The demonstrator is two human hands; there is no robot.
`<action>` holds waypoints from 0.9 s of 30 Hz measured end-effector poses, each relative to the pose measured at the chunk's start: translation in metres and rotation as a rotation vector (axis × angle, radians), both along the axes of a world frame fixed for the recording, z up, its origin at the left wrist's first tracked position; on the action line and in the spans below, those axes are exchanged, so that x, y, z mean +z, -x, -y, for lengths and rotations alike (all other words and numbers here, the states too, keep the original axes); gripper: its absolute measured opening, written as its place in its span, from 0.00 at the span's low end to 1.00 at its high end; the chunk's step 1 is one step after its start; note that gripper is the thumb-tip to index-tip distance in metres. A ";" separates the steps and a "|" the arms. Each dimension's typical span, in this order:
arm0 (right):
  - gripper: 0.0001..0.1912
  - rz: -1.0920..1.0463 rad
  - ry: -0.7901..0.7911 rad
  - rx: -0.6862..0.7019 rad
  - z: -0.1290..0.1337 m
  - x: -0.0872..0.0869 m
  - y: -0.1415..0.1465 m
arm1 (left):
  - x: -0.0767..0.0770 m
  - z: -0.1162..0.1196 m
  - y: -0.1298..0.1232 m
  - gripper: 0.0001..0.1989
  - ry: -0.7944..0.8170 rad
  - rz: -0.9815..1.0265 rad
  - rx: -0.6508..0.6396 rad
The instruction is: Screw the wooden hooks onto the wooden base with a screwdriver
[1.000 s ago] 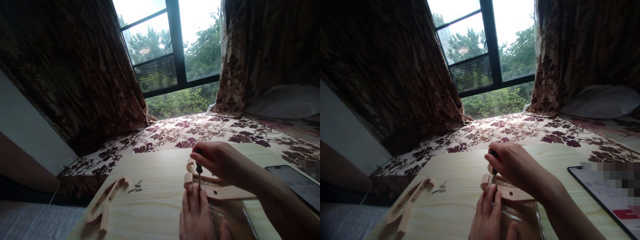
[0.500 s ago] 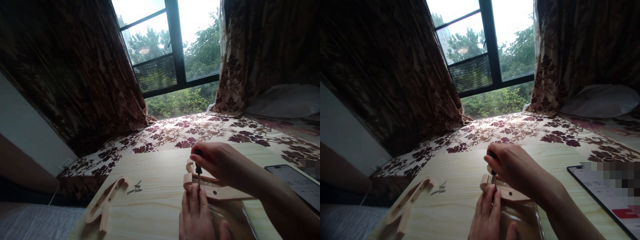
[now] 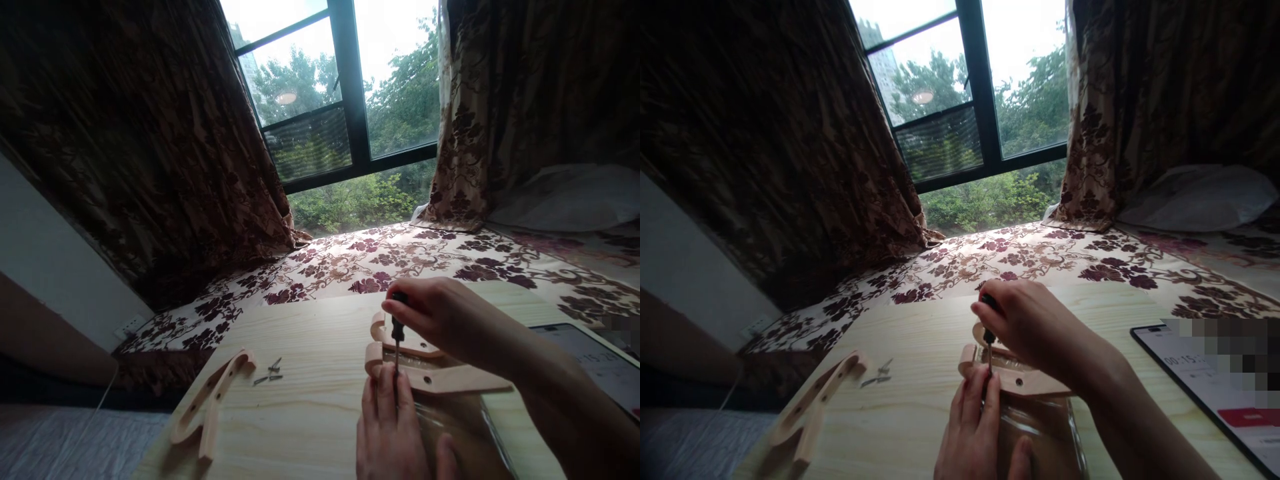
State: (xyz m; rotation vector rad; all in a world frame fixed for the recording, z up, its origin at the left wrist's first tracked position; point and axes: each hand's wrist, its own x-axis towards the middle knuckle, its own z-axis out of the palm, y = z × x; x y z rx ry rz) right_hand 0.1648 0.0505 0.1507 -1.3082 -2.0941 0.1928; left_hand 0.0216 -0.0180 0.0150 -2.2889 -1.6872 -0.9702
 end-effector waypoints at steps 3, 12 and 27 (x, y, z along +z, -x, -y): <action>0.11 0.026 -0.009 -0.036 0.003 0.001 0.002 | 0.003 0.001 0.000 0.29 0.031 0.009 -0.006; 0.10 0.041 0.009 0.071 0.013 0.003 0.007 | 0.005 0.003 -0.002 0.28 0.060 0.089 -0.019; 0.10 0.048 -0.027 0.036 0.008 0.002 -0.002 | 0.010 0.004 0.000 0.29 0.140 0.068 -0.025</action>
